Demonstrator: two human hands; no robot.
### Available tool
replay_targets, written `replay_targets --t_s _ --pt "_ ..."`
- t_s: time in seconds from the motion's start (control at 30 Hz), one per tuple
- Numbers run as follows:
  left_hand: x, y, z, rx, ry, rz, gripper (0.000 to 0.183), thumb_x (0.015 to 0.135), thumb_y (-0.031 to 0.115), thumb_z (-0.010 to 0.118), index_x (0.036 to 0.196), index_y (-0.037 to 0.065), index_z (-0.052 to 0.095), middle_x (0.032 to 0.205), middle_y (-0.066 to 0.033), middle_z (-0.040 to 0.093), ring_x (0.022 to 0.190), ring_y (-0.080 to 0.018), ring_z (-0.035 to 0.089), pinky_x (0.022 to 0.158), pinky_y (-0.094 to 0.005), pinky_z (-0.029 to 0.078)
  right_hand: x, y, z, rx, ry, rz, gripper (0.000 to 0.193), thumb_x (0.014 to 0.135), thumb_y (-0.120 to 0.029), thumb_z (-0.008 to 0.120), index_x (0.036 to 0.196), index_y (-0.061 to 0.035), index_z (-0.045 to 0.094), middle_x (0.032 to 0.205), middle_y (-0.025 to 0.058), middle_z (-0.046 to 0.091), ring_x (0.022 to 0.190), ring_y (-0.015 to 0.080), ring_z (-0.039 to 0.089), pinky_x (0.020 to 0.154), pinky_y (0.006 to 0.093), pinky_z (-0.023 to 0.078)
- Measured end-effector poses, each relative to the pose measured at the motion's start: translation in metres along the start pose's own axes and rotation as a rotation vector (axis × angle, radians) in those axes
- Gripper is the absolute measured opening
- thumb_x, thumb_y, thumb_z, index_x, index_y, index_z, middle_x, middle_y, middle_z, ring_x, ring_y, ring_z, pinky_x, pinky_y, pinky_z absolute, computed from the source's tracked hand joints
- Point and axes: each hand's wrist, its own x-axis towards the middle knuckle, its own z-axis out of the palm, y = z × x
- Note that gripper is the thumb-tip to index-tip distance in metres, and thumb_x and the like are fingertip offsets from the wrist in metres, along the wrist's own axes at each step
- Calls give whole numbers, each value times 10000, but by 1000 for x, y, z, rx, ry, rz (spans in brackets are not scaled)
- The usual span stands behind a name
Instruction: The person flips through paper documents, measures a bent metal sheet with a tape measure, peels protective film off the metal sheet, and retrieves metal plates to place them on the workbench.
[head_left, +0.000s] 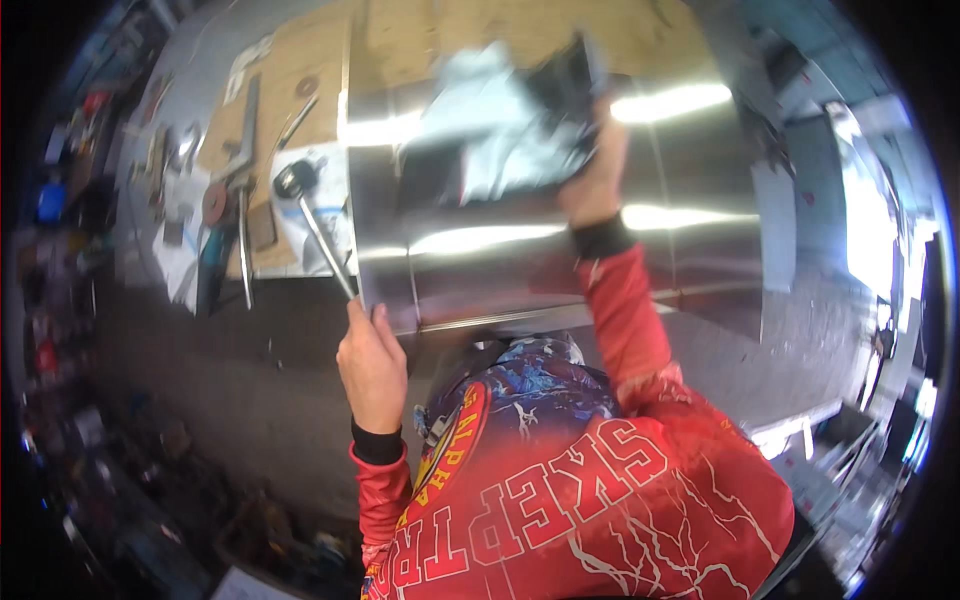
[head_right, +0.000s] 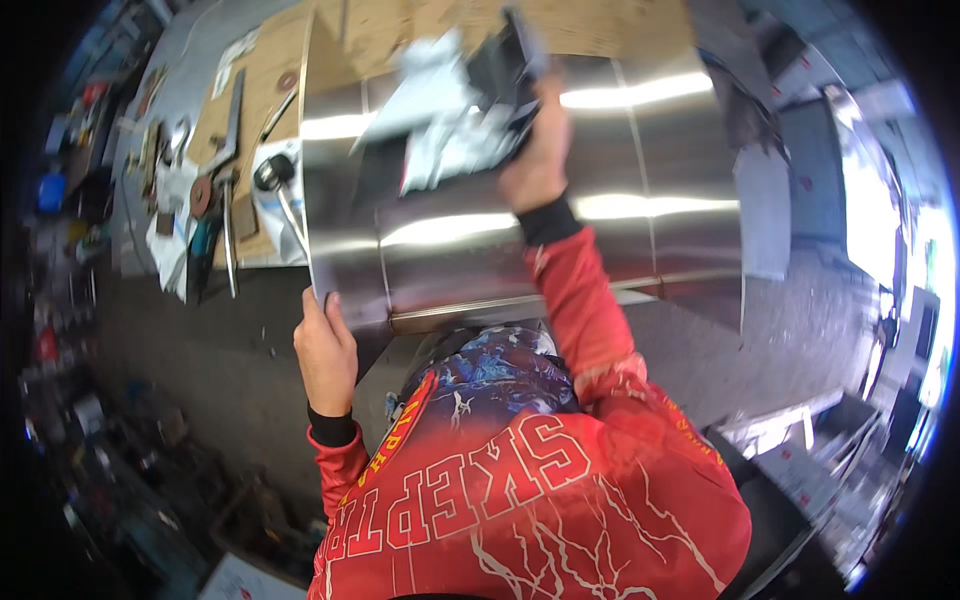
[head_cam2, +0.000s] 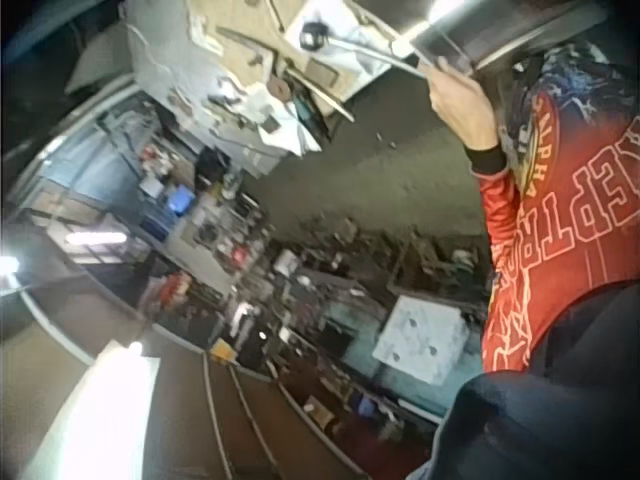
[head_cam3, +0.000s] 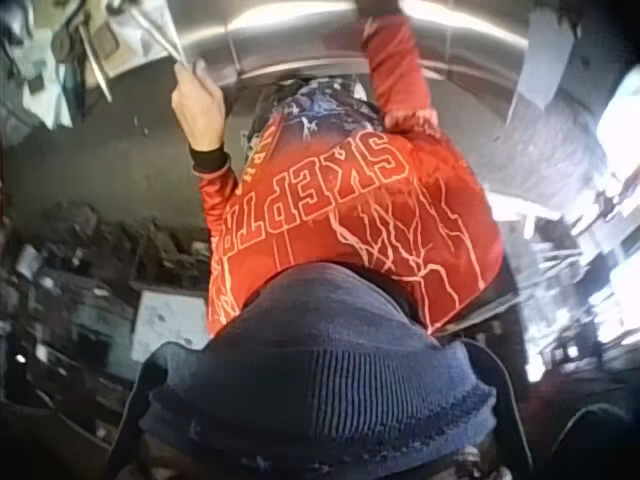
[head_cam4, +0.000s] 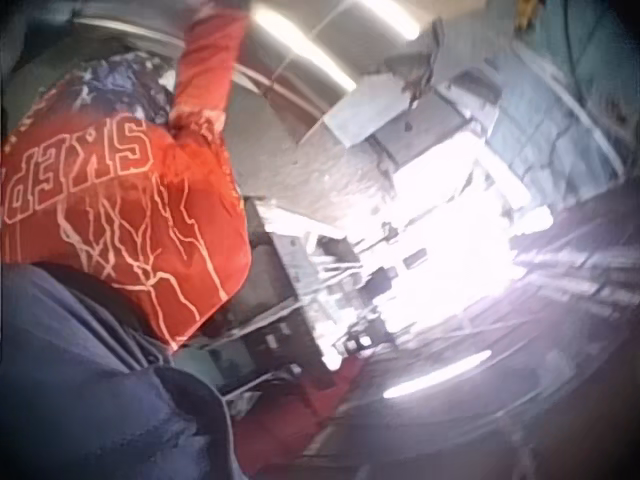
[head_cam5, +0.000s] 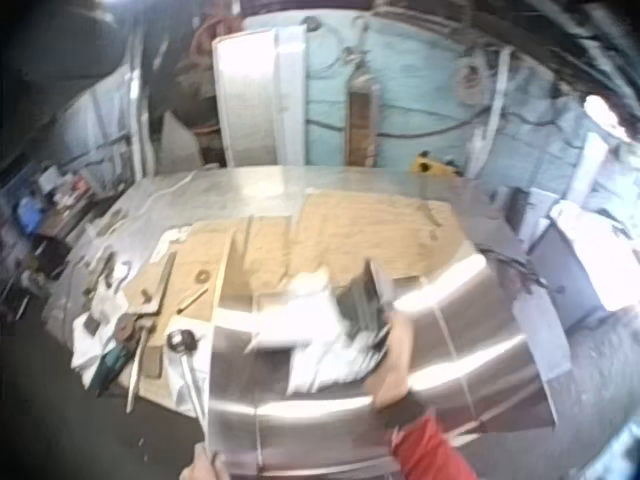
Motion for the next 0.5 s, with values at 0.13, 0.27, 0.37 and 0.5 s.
replay_targets --t_s 0.13,0.27,0.37,0.5 --pt "-14 5 -5 -18 152 331 527 924 133 548 1383 -37 352 1240 -307 515 1091 -461 534 860 -490 452 -160 22 -27 -118 158 -109 311 921 -258 469 1147 -72 571 1001 68 663 869 199 645 798 352 521" --pt "-63 5 -16 -172 1 812 744 819 132 697 1425 -28 297 1407 -245 400 1298 -390 398 1059 -416 333 -270 15 -76 -102 328 42 303 879 -197 437 1113 -61 575 1011 111 661 901 225 643 843 359 513" --pt "-111 5 6 -371 -544 946 992 691 271 836 1440 -34 262 1462 -270 311 1368 -374 316 1121 -400 254 -310 -6 -110 302 573 206 252 846 -181 431 1027 -74 572 998 140 655 888 276 645 830 392 524" --pt "-153 17 80 -627 -882 922 1025 685 268 849 1452 -39 242 1445 -241 356 1339 -290 370 1083 -372 315 -359 -38 -122 429 393 20 201 845 -159 418 983 -89 546 968 136 638 875 284 640 807 396 530"
